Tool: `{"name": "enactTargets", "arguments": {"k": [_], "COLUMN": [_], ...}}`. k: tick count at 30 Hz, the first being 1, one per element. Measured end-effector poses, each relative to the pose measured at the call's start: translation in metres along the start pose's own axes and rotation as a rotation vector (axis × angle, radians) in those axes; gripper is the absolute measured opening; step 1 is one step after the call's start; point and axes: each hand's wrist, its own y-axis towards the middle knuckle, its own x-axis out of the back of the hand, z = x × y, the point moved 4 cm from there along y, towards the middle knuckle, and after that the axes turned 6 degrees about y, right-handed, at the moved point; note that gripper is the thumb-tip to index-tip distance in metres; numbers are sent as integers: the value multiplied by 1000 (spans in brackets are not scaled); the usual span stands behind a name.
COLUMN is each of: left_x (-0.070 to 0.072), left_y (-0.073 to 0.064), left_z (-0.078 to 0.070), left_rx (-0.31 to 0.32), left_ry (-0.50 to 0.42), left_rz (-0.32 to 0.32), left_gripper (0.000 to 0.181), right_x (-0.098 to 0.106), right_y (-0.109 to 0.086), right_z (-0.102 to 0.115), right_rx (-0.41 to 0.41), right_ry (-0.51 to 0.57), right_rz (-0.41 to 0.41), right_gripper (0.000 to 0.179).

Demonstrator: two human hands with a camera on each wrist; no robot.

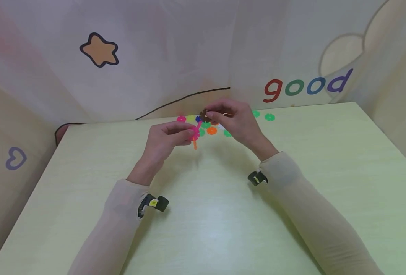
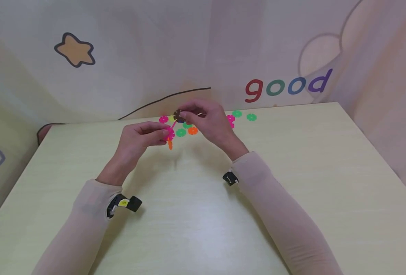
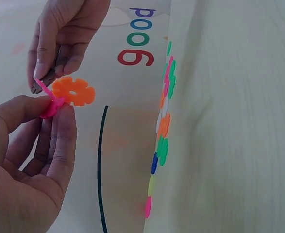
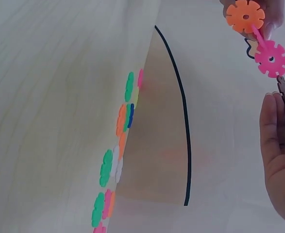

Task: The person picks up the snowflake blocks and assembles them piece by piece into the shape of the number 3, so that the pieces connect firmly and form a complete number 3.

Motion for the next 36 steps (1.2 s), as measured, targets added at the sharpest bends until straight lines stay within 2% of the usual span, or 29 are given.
{"name": "enactTargets", "arguments": {"k": [7, 15, 26, 32, 36], "left_x": [0, 0, -2, -2, -3], "left_y": [1, 2, 1, 1, 2], "left_z": [0, 0, -6, -7, -5], "left_rx": [-11, -36, -58, -54, -58], "left_ry": [5, 10, 104, 104, 75], "left_rz": [-9, -12, -80, -105, -81], "left_gripper": [24, 25, 22, 21, 23], "right_x": [0, -2, -7, -12, -10], "right_y": [0, -1, -1, -3, -3], "right_z": [0, 1, -2, -5, -6], "right_rx": [-5, -13, -19, -25, -31], "right_ry": [-21, 23, 45, 56, 61], "right_rz": [8, 46, 34, 27, 29], "right_gripper": [20, 19, 17, 19, 21]}}
